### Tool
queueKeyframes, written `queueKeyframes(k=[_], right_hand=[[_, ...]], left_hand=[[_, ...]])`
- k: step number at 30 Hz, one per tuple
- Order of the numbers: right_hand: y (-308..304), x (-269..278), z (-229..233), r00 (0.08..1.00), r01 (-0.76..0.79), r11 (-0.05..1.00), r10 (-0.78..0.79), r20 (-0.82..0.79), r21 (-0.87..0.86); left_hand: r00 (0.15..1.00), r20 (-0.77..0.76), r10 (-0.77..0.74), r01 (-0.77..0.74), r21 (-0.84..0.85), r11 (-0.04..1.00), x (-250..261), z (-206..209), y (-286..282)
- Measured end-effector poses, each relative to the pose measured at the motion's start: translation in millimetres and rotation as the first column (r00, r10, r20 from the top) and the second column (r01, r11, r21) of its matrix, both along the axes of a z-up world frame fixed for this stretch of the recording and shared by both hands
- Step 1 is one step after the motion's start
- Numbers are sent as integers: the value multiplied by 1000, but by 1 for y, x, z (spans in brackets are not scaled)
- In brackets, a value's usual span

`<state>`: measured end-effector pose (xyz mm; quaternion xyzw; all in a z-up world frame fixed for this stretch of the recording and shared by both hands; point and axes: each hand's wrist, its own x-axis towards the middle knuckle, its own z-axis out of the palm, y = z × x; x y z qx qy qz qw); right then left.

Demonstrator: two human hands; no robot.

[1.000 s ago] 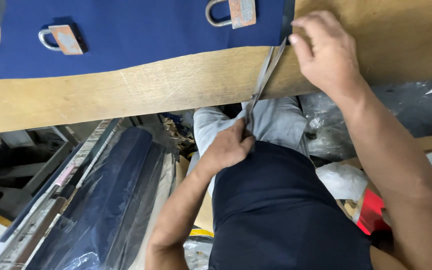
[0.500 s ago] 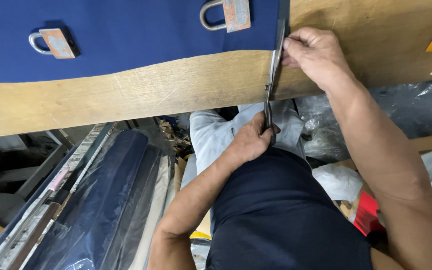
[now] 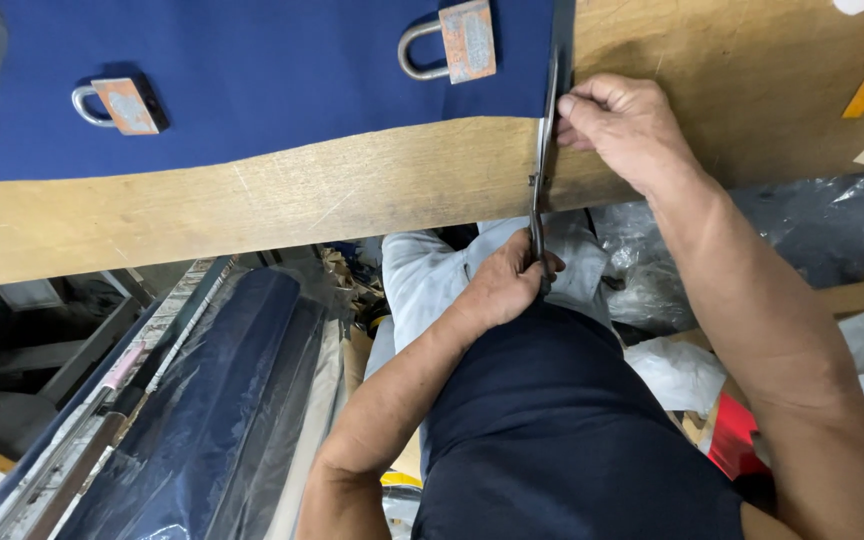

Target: The person lays a piece of dark fabric over a blue material on a wooden table and uses a pair of large shears to cut the fabric along a specific shape. The person adjusts the fabric and continues cutting around the edges of the material.

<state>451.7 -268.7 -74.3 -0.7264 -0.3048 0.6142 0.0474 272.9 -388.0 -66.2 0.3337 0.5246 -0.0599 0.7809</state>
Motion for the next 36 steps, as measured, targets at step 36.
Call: queueKeyframes(k=[36], right_hand=[[-6, 17, -23, 982, 59, 993, -39, -185, 104]], left_hand=[[981, 66, 183, -188, 76, 979, 7, 1, 48]])
